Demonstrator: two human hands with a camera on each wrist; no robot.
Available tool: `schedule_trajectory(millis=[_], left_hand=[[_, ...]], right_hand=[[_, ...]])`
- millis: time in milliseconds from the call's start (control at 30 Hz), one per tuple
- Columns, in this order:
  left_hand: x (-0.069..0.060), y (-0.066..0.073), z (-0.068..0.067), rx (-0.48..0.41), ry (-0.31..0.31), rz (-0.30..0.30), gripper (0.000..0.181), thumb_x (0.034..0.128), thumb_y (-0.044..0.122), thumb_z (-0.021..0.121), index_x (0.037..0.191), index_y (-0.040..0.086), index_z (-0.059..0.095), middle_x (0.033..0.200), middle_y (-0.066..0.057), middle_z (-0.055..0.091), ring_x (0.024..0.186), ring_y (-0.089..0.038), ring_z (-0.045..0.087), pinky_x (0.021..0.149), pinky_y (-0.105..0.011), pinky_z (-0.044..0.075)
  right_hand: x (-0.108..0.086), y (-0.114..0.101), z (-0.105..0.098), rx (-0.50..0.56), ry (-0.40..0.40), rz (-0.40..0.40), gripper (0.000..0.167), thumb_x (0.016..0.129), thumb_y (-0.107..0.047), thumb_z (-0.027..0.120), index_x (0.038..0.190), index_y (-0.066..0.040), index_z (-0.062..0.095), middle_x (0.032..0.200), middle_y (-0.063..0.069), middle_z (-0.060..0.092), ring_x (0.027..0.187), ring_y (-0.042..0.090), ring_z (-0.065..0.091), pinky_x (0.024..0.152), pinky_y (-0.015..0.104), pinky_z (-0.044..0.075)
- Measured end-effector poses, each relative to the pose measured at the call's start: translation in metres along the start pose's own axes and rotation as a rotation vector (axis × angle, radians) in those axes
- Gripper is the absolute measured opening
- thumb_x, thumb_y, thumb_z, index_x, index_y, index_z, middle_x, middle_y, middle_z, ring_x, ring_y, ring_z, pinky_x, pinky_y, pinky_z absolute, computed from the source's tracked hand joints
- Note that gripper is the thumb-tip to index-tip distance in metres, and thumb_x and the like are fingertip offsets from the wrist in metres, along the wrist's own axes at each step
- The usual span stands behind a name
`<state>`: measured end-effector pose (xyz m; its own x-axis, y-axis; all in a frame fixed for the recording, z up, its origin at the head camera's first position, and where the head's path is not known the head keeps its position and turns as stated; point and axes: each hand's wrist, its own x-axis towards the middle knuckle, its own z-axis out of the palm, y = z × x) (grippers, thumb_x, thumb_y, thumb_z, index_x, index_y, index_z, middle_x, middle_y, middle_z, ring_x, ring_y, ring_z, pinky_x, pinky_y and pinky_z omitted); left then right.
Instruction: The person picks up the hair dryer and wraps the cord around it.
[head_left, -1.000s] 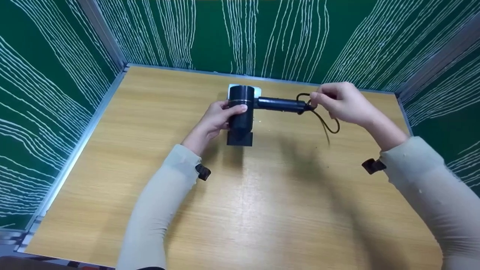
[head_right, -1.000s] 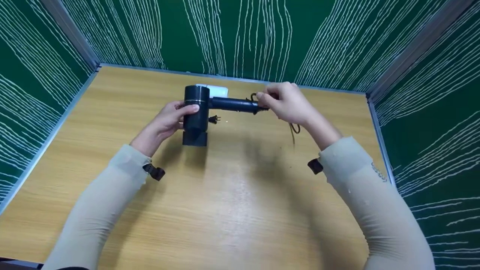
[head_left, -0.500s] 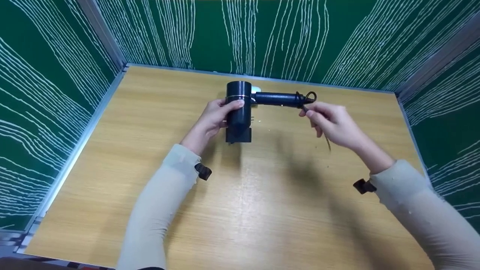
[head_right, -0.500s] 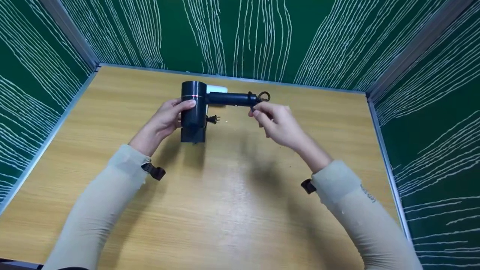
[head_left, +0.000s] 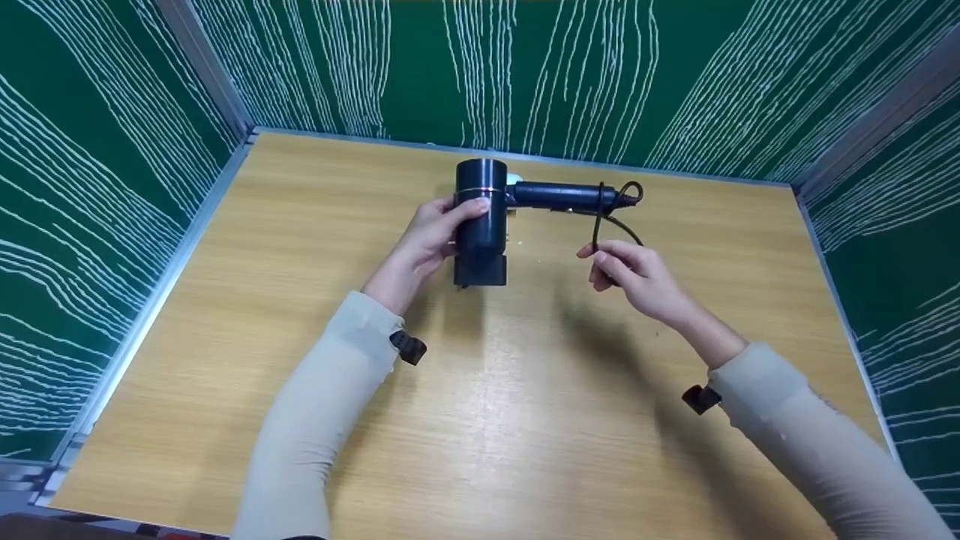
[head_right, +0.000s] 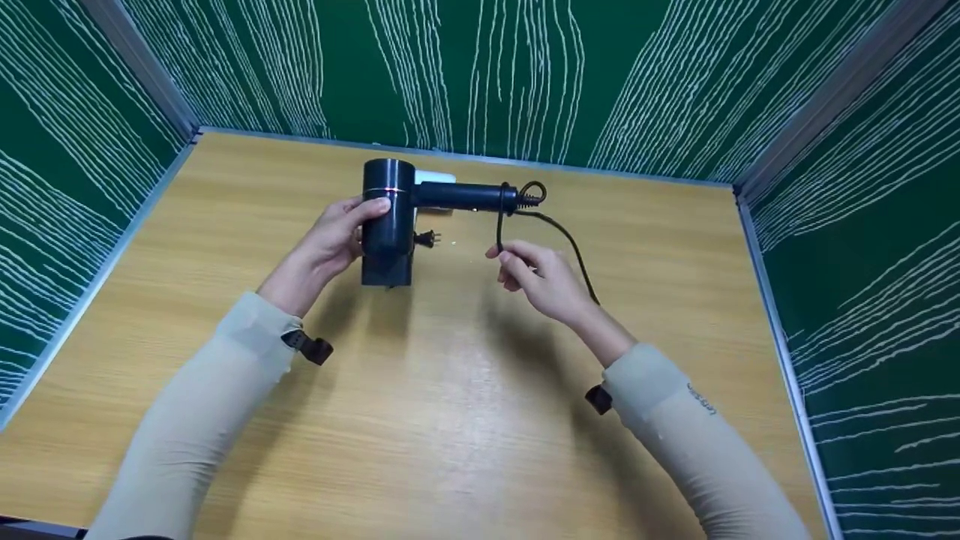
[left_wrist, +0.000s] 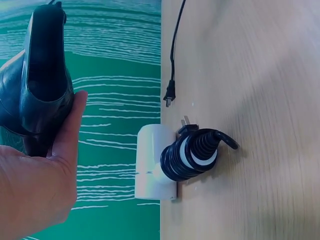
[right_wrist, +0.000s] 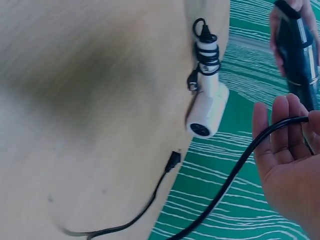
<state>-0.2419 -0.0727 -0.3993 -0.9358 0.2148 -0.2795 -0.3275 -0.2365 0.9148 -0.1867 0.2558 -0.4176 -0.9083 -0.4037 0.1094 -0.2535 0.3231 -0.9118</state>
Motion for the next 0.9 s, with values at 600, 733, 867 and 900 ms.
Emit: schedule_trajectory(millis=[600, 733, 867, 900], left_hand=[[-0.009, -0.002, 0.004, 0.018, -0.065, 0.005, 0.055, 0.0939, 0.027, 0.082, 0.139, 0.002, 0.063, 0.129, -0.018, 0.071, 0.116, -0.034, 0.069, 0.105, -0.051, 0.053], [-0.010, -0.001, 0.005, 0.046, -0.091, -0.003, 0.055, 0.0951, 0.028, 0.081, 0.141, 0.004, 0.062, 0.131, -0.016, 0.070, 0.118, -0.033, 0.068, 0.108, -0.052, 0.051], [-0.010, -0.001, 0.004, 0.076, -0.110, -0.007, 0.055, 0.0958, 0.030, 0.081, 0.141, 0.005, 0.062, 0.132, -0.015, 0.070, 0.119, -0.033, 0.068, 0.110, -0.053, 0.050], [-0.010, -0.001, 0.003, 0.082, -0.114, -0.007, 0.056, 0.0959, 0.030, 0.081, 0.142, 0.005, 0.061, 0.132, -0.015, 0.070, 0.120, -0.033, 0.068, 0.111, -0.053, 0.050]], right_hand=[[0.025, 0.038, -0.035, 0.056, -0.067, 0.246, 0.040, 0.112, -0.027, 0.058, 0.127, 0.007, 0.072, 0.096, 0.008, 0.069, 0.076, 0.013, 0.064, 0.080, 0.028, 0.064], [0.036, 0.034, -0.046, 0.093, -0.061, 0.292, 0.034, 0.111, -0.026, 0.061, 0.126, 0.002, 0.073, 0.099, 0.002, 0.068, 0.074, 0.011, 0.058, 0.077, 0.028, 0.064], [0.045, 0.029, -0.056, 0.109, -0.058, 0.325, 0.028, 0.111, -0.015, 0.059, 0.129, 0.002, 0.071, 0.098, 0.002, 0.069, 0.072, 0.012, 0.056, 0.073, 0.028, 0.064], [0.048, 0.027, -0.058, 0.109, -0.053, 0.328, 0.025, 0.111, -0.011, 0.058, 0.126, 0.004, 0.071, 0.099, 0.001, 0.071, 0.075, 0.013, 0.058, 0.073, 0.029, 0.064]])
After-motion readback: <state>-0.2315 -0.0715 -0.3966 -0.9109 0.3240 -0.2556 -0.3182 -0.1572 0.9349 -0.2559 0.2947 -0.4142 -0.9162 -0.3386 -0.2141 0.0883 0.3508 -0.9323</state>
